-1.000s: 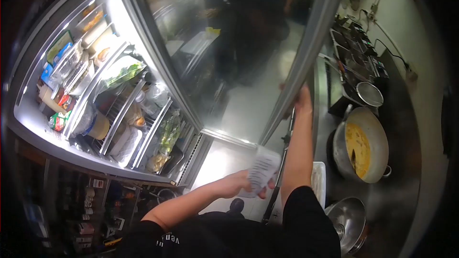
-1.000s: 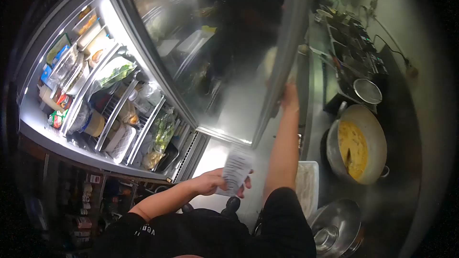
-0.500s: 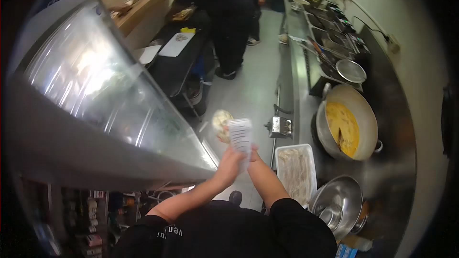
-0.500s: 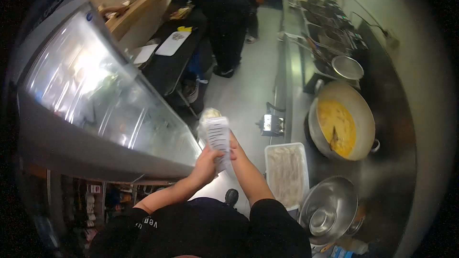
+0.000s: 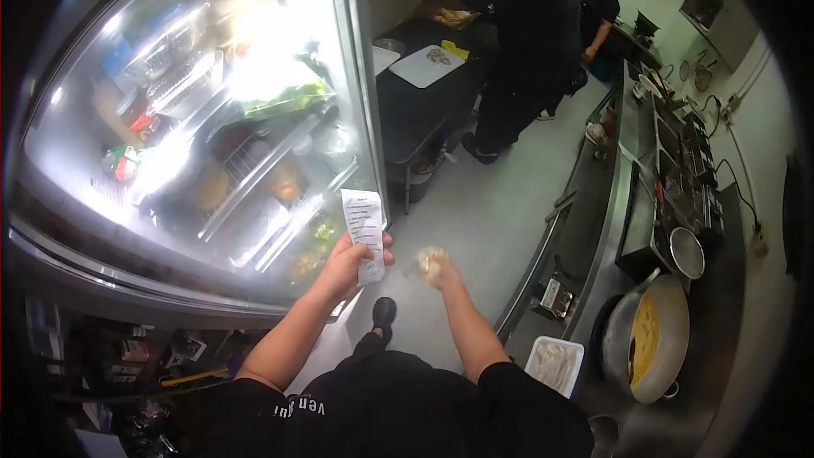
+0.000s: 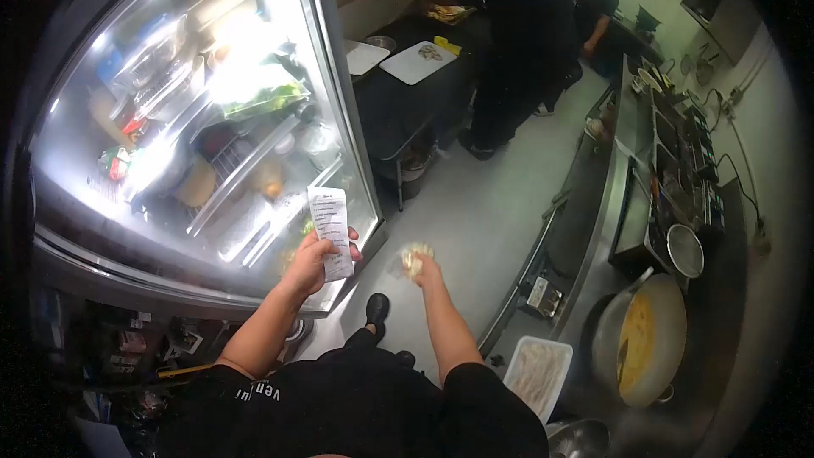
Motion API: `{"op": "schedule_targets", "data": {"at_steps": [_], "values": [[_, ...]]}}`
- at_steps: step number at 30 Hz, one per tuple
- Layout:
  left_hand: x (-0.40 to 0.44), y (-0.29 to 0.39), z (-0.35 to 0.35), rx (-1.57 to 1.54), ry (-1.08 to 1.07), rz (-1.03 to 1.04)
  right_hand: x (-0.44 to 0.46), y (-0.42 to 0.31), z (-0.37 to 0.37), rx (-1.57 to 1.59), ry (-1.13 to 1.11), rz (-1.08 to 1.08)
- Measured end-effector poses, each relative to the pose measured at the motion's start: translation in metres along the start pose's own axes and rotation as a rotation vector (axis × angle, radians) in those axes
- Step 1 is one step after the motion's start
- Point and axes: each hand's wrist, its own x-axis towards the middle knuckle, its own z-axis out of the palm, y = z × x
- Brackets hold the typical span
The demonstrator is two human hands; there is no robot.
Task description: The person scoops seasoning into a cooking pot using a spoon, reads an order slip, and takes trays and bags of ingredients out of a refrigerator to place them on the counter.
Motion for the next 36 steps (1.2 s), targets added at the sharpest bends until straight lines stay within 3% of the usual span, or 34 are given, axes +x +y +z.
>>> {"op": "schedule_targets", "data": {"at_steps": [4, 5, 6, 9, 11, 12, 13, 16, 18, 21, 25, 29, 31, 36], "values": [[0.037, 0.018, -0.020, -0.068, -0.079, -0.112, 0.085, -0.107, 0.107, 0.008, -0.072, -0.071], [0.050, 0.025, -0.020, -0.059, -0.096, -0.139, 0.103, -0.141, 0.137, 0.043, -0.266, -0.131], [0.060, 0.031, -0.018, -0.092, -0.107, -0.157, 0.121, -0.179, 0.173, 0.022, -0.277, -0.152], [0.092, 0.048, -0.019, -0.121, -0.150, -0.207, 0.126, -0.275, 0.278, -0.056, -0.417, -0.416], [0.113, 0.056, -0.022, -0.108, -0.157, -0.212, 0.113, -0.319, 0.337, -0.218, 0.025, -0.438], [0.123, 0.061, -0.022, -0.095, -0.135, -0.192, 0.108, -0.321, 0.345, -0.199, 0.024, -0.444], [0.131, 0.063, -0.022, -0.090, -0.111, -0.178, 0.102, -0.316, 0.347, -0.421, 0.037, -0.447], [0.157, 0.062, -0.024, -0.142, -0.070, -0.156, 0.080, -0.268, 0.326, -1.067, 0.027, -0.317], [0.171, 0.061, -0.023, -0.149, -0.087, -0.170, 0.086, -0.209, 0.265, -1.293, -0.093, -0.198], [0.181, 0.063, -0.015, -0.182, -0.150, -0.195, 0.075, -0.128, 0.137, -1.269, -0.203, 0.331], [0.187, 0.054, -0.005, -0.143, -0.275, -0.310, -0.024, -0.051, 0.024, -1.510, 0.013, 0.558], [0.158, 0.054, 0.035, -0.087, -0.398, -0.294, -0.122, -0.037, -0.036, -1.283, 0.052, 0.525], [0.140, 0.047, 0.055, -0.101, -0.472, -0.322, -0.157, -0.031, -0.050, -1.060, 0.111, 0.393], [0.090, 0.020, 0.101, -0.123, -0.739, -0.359, -0.207, -0.021, -0.055, -0.866, 0.205, 0.120]]}}
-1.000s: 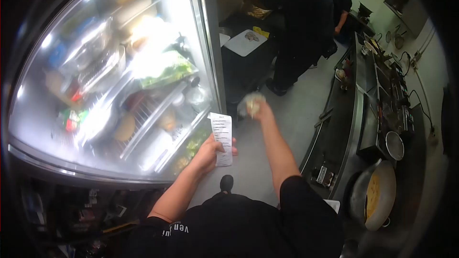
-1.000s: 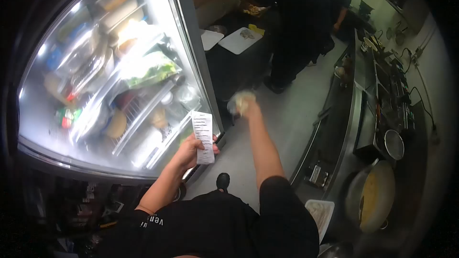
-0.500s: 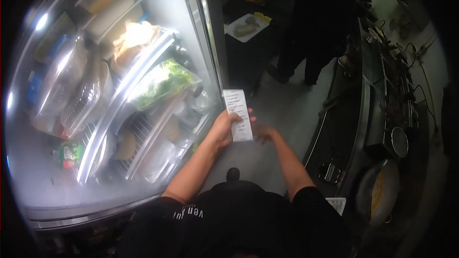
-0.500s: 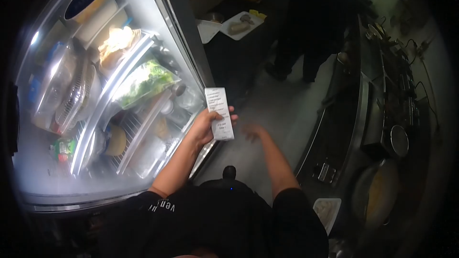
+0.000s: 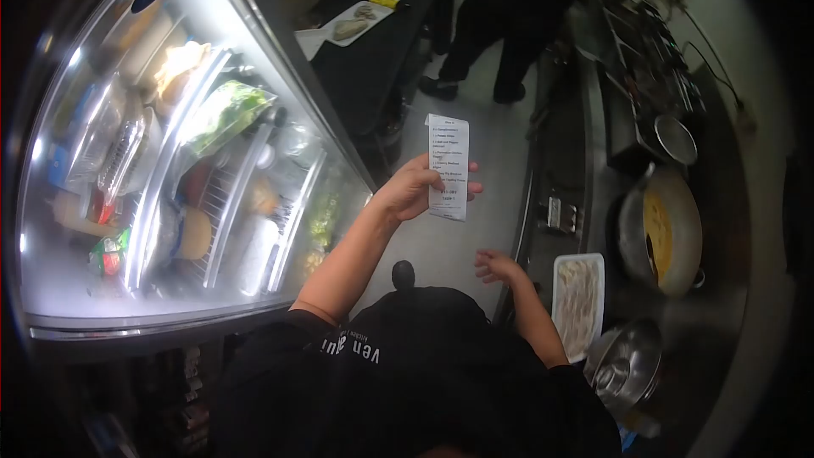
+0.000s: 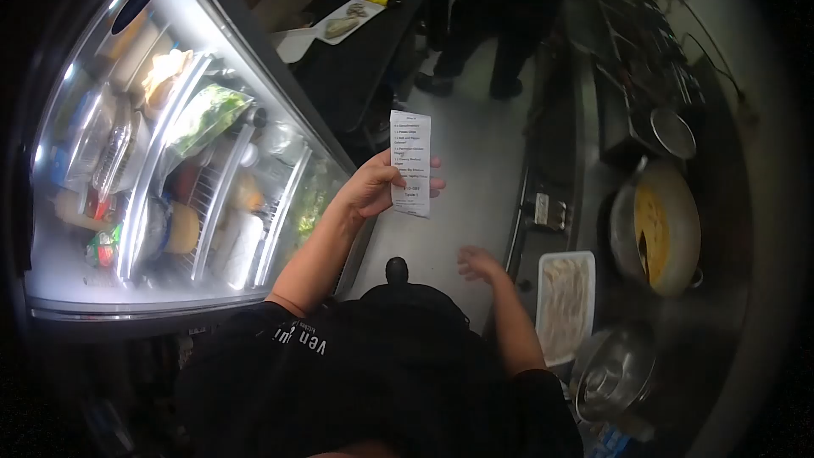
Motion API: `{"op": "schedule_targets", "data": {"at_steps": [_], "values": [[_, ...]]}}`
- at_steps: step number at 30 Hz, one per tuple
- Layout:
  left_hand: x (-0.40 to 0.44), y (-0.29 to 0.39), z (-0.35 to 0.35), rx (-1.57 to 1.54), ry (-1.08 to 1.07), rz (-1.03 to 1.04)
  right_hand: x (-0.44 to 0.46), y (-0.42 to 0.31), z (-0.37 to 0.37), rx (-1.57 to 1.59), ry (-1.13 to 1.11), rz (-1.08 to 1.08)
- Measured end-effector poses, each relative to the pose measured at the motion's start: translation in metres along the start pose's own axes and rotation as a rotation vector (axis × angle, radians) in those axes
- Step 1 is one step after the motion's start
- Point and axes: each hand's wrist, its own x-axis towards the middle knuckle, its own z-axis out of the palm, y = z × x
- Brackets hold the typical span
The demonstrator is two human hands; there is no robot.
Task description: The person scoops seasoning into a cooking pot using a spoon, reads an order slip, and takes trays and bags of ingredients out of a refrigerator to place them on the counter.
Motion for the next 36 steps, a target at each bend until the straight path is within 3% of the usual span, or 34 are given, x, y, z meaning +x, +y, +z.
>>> {"op": "schedule_targets", "data": {"at_steps": [9, 12, 14, 17, 19, 21, 25, 28, 31, 33, 36], "values": [[-0.018, -0.088, 0.076, -0.031, -0.094, -0.125, -0.089, -0.027, -0.013, 0.208, 0.158, -0.340], [-0.028, -0.105, 0.095, -0.047, -0.161, -0.156, -0.112, -0.036, -0.027, 0.175, 0.341, -0.507], [-0.035, -0.112, 0.105, -0.036, -0.193, -0.169, -0.121, -0.037, -0.036, -0.063, 0.558, -0.682], [-0.042, -0.117, 0.119, -0.044, -0.247, -0.199, -0.159, -0.050, -0.028, -0.196, 0.765, -0.735], [-0.046, -0.122, 0.123, -0.065, -0.274, -0.231, -0.177, -0.053, -0.020, -0.207, 0.799, -0.658], [-0.045, -0.127, 0.124, -0.143, -0.340, -0.275, -0.182, -0.046, -0.017, -0.198, 0.867, -0.742], [-0.047, -0.130, 0.123, -0.171, -0.427, -0.323, -0.196, -0.040, -0.001, -0.296, 0.923, -0.691], [-0.051, -0.129, 0.120, -0.221, -0.476, -0.348, -0.200, -0.043, 0.008, -0.148, 0.752, -0.605], [-0.057, -0.125, 0.112, -0.242, -0.546, -0.374, -0.219, -0.059, 0.033, 0.003, 0.705, -0.659], [-0.062, -0.122, 0.107, -0.246, -0.584, -0.404, -0.231, -0.071, 0.051, 0.505, 0.495, -0.603], [-0.072, -0.115, 0.098, -0.240, -0.619, -0.424, -0.197, -0.053, 0.054, 0.617, 0.452, -0.566]]}}
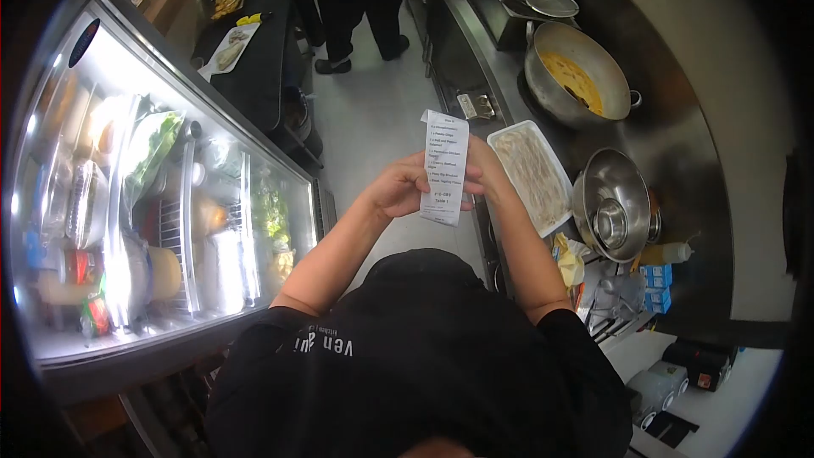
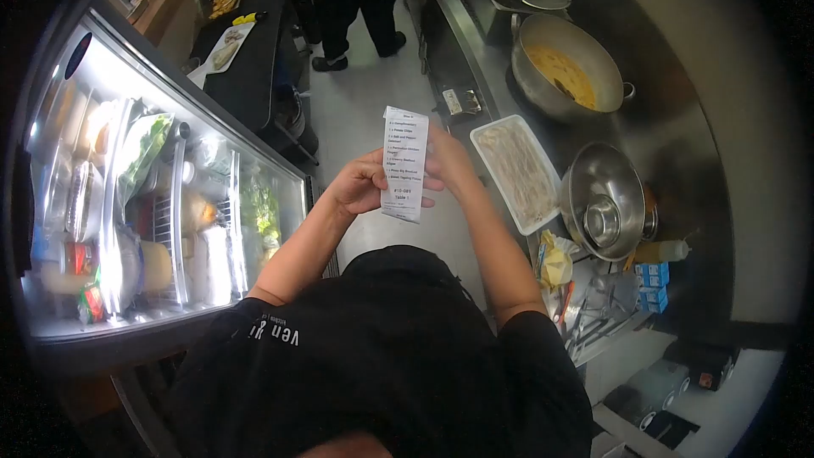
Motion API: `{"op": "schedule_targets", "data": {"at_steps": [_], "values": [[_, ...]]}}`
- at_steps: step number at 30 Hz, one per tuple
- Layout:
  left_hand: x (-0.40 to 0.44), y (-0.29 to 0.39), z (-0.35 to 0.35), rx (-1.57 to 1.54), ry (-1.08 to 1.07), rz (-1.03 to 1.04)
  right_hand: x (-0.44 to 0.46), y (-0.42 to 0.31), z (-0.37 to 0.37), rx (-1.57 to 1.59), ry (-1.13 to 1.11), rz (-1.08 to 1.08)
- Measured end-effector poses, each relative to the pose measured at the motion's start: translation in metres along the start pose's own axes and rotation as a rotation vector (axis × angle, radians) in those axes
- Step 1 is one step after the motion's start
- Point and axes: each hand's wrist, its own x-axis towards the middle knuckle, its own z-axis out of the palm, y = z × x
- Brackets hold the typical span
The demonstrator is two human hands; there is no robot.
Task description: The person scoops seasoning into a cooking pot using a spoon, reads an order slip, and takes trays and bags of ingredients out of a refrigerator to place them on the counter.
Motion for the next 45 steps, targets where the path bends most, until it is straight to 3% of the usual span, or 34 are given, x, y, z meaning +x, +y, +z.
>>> {"op": "schedule_targets", "data": {"at_steps": [4, 6, 12, 16, 18, 23, 25, 27, 30, 35, 45], "values": [[-0.017, 0.004, 0.001, -0.004, -0.019, -0.029, -0.012, 0.010, 0.011, -0.002, -0.018, 0.039], [-0.022, 0.004, -0.001, -0.029, -0.053, -0.051, -0.023, 0.013, 0.017, -0.188, 0.035, -0.068], [-0.029, -0.002, -0.006, -0.174, -0.176, -0.119, -0.067, 0.013, 0.032, -0.345, 0.109, -0.132], [-0.026, -0.010, -0.004, -0.296, -0.105, -0.241, -0.051, 0.079, -0.014, -0.210, 0.183, -0.264], [-0.021, -0.018, -0.004, -0.232, -0.129, -0.259, -0.115, 0.051, 0.007, -0.840, 0.493, -0.122], [0.004, -0.058, 0.004, -0.285, -0.228, -0.403, -0.206, 0.106, -0.024, -0.838, 0.725, 0.044], [0.014, -0.081, 0.014, -0.308, -0.283, -0.447, -0.245, 0.120, -0.034, -0.819, 0.812, 0.071], [0.021, -0.110, 0.028, -0.382, -0.302, -0.530, -0.289, 0.121, -0.035, -0.721, 0.876, 0.233], [0.029, -0.157, 0.051, -0.395, -0.306, -0.641, -0.344, 0.156, -0.046, -0.542, 0.985, 0.220], [0.032, -0.247, 0.104, -0.342, -0.335, -0.782, -0.442, 0.243, -0.081, -0.548, 1.129, 0.224], [0.007, -0.502, 0.253, -0.263, -0.397, -0.926, -0.733, 0.364, -0.126, -0.354, 1.345, 0.343]]}}
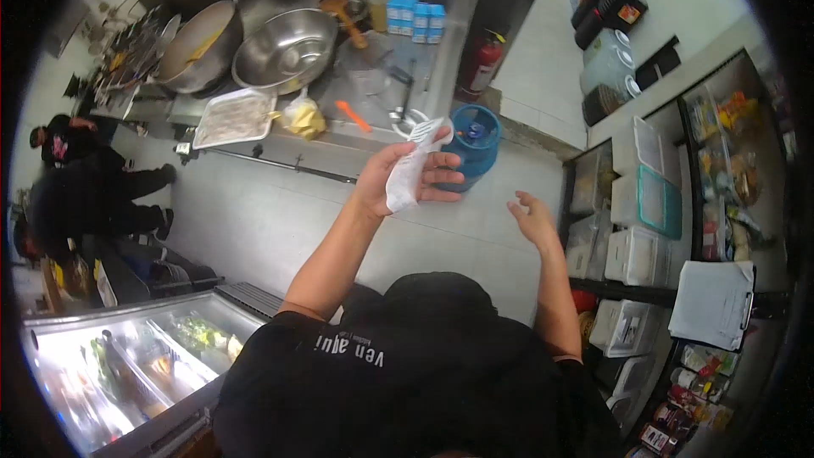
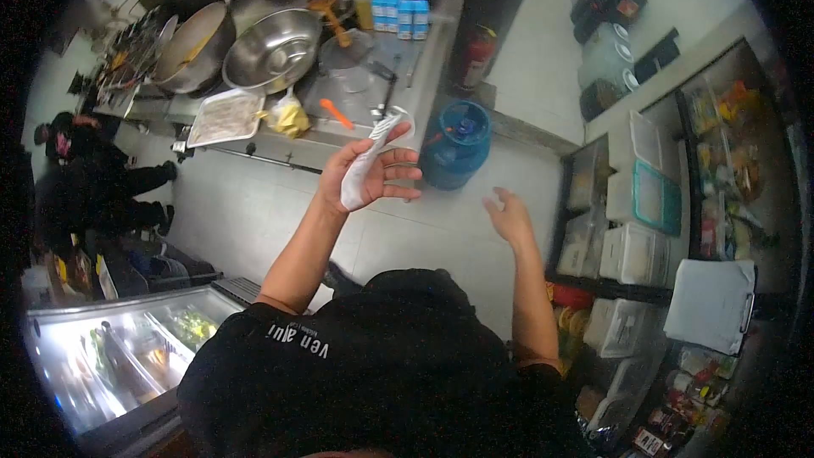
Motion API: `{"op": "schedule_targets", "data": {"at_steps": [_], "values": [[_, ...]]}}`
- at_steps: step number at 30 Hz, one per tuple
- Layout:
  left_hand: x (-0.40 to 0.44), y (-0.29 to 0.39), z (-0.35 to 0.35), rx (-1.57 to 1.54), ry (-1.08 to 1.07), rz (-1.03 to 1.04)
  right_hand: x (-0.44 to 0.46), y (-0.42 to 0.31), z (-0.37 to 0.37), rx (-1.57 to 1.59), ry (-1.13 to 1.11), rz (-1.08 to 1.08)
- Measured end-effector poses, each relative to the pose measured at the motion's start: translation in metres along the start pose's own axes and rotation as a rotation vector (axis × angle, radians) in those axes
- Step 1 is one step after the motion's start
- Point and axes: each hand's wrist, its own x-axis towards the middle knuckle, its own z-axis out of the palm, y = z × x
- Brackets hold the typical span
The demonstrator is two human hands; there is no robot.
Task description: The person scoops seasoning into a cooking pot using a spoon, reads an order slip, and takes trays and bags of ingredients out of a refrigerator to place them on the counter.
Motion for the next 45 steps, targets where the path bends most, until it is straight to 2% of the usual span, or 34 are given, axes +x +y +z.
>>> {"op": "schedule_targets", "data": {"at_steps": [2, 6, 9, 14, 17, 20, 27, 29, 33, 36, 39, 45], "values": [[0.042, -0.029, 0.003, 0.030, 0.034, -0.032, 0.004, 0.035, -0.036, 0.031, 0.046, -0.017], [0.117, -0.068, 0.012, 0.037, 0.030, -0.069, 0.027, 0.057, -0.100, 0.028, 0.058, -0.022], [0.163, -0.078, 0.018, 0.301, 0.206, -0.122, 0.060, 0.067, -0.124, 0.050, 0.059, -0.029], [0.237, -0.079, -0.003, 0.312, 0.215, -0.147, 0.131, 0.093, -0.145, -0.023, 0.169, -0.124], [0.286, -0.075, -0.020, 0.289, 0.170, -0.141, 0.169, 0.097, -0.181, -0.060, 0.238, -0.173], [0.334, -0.075, -0.035, 0.175, 0.146, -0.141, 0.200, 0.112, -0.218, -0.107, 0.189, -0.037], [0.441, -0.074, -0.055, 0.095, 0.146, -0.148, 0.265, 0.200, -0.271, -0.063, 0.272, -0.025], [0.473, -0.076, -0.055, 0.090, 0.137, -0.139, 0.288, 0.220, -0.288, 0.014, 0.220, 0.072], [0.535, -0.086, -0.056, 0.085, 0.150, -0.090, 0.351, 0.261, -0.327, -0.042, 0.221, -0.019], [0.579, -0.096, -0.049, 0.079, 0.166, -0.051, 0.387, 0.272, -0.357, -0.027, 0.143, -0.008], [0.616, -0.102, -0.044, 0.048, 0.165, -0.033, 0.426, 0.276, -0.394, 0.096, 0.130, -0.008], [0.657, -0.103, -0.037, 0.058, 0.180, 0.031, 0.502, 0.304, -0.422, -0.036, 0.194, -0.133]]}}
